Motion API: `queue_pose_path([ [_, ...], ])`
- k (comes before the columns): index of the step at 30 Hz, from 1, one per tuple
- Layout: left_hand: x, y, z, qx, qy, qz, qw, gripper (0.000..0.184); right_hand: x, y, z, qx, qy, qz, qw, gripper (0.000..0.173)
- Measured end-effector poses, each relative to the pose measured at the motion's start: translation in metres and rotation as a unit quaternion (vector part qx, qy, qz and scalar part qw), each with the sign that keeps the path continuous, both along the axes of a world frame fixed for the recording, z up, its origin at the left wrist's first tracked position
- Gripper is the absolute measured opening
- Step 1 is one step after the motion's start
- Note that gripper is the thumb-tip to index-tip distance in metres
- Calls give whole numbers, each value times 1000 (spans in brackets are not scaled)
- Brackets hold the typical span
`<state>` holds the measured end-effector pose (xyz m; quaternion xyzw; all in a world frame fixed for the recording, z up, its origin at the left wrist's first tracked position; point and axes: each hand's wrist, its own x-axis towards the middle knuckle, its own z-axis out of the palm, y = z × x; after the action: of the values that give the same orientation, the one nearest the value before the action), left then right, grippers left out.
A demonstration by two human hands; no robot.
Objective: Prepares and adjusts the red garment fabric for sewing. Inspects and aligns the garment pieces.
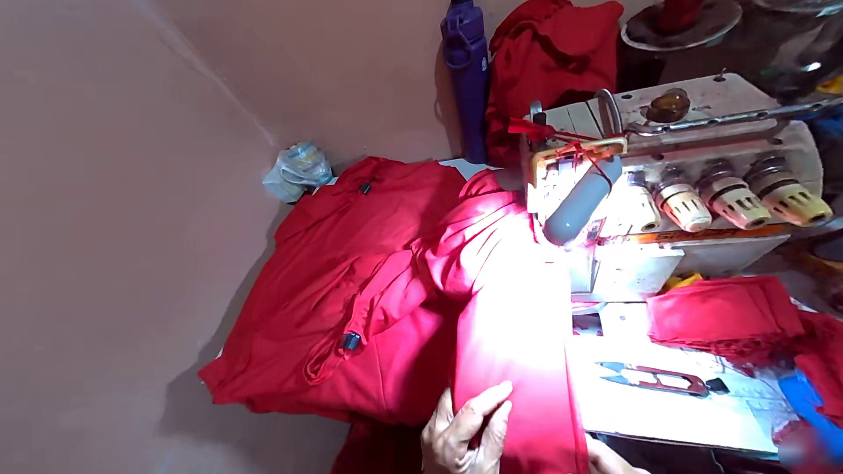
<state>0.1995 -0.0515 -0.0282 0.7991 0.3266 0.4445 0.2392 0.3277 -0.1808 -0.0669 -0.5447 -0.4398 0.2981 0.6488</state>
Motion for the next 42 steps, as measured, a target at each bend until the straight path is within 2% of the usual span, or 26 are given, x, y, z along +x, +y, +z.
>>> queue_pose_path([
  [2, 12, 16, 1, 57, -9, 12, 998, 13, 4, 10, 0, 5, -10, -29, 1000, 25],
  [5, 31, 36, 8, 121, 6, 41, 992, 14, 9, 30, 10, 7, -17, -93, 995, 48],
  [7, 42, 50, 12, 145, 24, 53, 988, 15, 16, 47, 17, 22, -29, -116, 993, 55],
  [10, 60, 71, 24, 160, 74, 79, 981, 15, 31, 79, 18, 70, -89, -163, 980, 45],
  [13, 76, 91, 38, 119, 124, 67, 983, 21, 46, 104, 21, 89, -151, -214, 961, 31],
  [17, 96, 116, 48, 61, 182, 55, 980, 29, 57, 121, 29, 34, -237, -282, 929, 28],
  [19, 103, 131, 54, 19, 184, 37, 982, 21, 59, 123, 31, 11, -257, -291, 922, 27],
  [22, 113, 168, 47, -11, 107, -14, 994, 26, 55, 121, 31, 9, -254, -280, 926, 29],
  [25, 107, 173, 40, -168, -16, -31, 985, 34, 50, 116, 28, 46, -198, -257, 945, 30],
  [27, 91, 149, 36, -275, -139, 35, 951, 32, 44, 111, 24, 70, -138, -247, 957, 25],
  [28, 76, 134, 35, -320, -206, 37, 924, 34, 40, 109, 21, 70, -116, -242, 961, 19],
  [31, 39, 85, 24, -383, -370, 50, 845, 34, 28, 109, 12, 57, -35, -146, 987, 13],
  [34, 21, 42, 14, -457, -404, 35, 792, 28, 18, 119, 18, 29, 99, -37, 994, 17],
  [36, 18, 29, 7, -479, -415, 38, 773, 23, 10, 128, 27, 20, 159, -43, 986, 12],
  [38, 14, 27, -5, -454, -396, 35, 797, 23, 6, 132, 30, 38, 180, -63, 981, 11],
  [40, 8, 30, -20, -343, -318, 52, 882, 32, 6, 131, 28, 48, 177, -74, 980, 10],
  [42, 2, 38, -29, -174, -209, 110, 956, 42, 6, 130, 26, 48, 168, -86, 981, 9],
])
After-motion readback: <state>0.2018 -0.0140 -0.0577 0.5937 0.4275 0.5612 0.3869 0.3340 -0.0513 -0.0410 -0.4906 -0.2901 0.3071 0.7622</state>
